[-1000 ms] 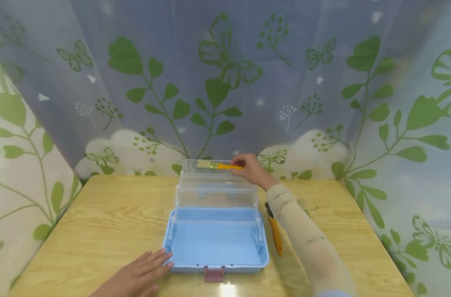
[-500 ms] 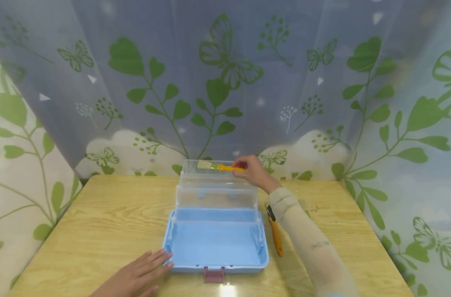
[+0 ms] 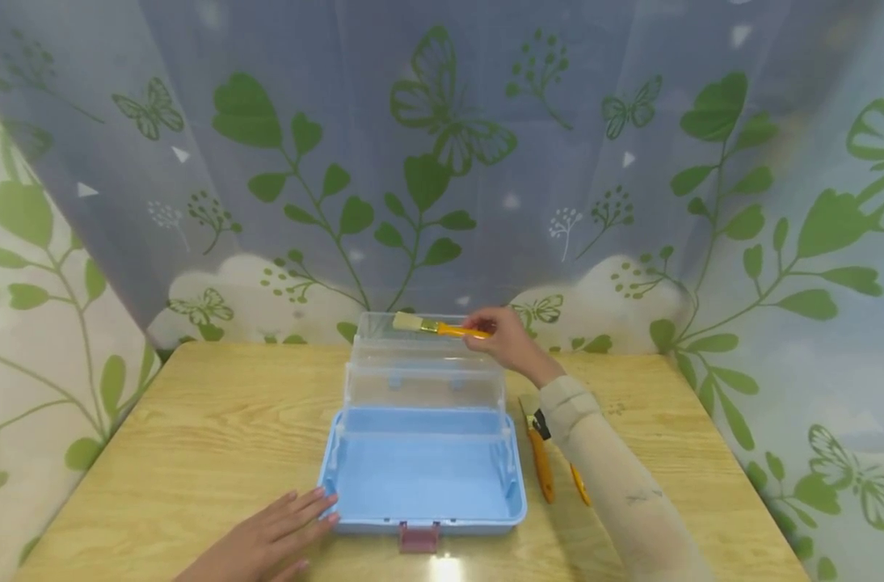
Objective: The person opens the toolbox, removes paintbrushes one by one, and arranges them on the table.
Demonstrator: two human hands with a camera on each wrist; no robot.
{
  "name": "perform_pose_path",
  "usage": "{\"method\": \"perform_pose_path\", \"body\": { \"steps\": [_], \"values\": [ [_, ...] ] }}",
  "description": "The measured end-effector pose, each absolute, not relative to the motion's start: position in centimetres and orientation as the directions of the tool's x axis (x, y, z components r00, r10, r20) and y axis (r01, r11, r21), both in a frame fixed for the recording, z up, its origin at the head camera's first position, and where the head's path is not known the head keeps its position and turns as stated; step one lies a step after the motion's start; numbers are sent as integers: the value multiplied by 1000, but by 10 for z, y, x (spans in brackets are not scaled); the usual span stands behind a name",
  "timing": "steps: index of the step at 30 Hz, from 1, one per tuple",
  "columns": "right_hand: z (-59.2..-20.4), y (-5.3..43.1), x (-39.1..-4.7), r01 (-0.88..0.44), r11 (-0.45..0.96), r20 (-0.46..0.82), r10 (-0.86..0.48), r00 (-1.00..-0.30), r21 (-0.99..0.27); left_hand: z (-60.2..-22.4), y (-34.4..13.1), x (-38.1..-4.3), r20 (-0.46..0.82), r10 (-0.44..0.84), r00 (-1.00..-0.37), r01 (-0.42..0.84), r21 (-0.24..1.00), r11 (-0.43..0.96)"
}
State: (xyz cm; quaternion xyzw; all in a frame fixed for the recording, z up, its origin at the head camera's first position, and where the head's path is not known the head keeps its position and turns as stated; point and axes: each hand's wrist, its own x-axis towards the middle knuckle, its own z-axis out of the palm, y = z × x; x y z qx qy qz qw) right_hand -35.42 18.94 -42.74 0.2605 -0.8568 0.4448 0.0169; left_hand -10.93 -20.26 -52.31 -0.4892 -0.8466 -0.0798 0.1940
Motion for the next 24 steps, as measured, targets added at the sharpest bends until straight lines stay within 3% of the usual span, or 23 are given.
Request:
{"method": "perform_pose_path", "body": {
  "steps": [24],
  "values": [
    [-444, 228, -329, -480, 369, 352, -363, -863, -796, -526, -204, -111, 415, 805, -424, 858, -101, 504]
  ]
}}
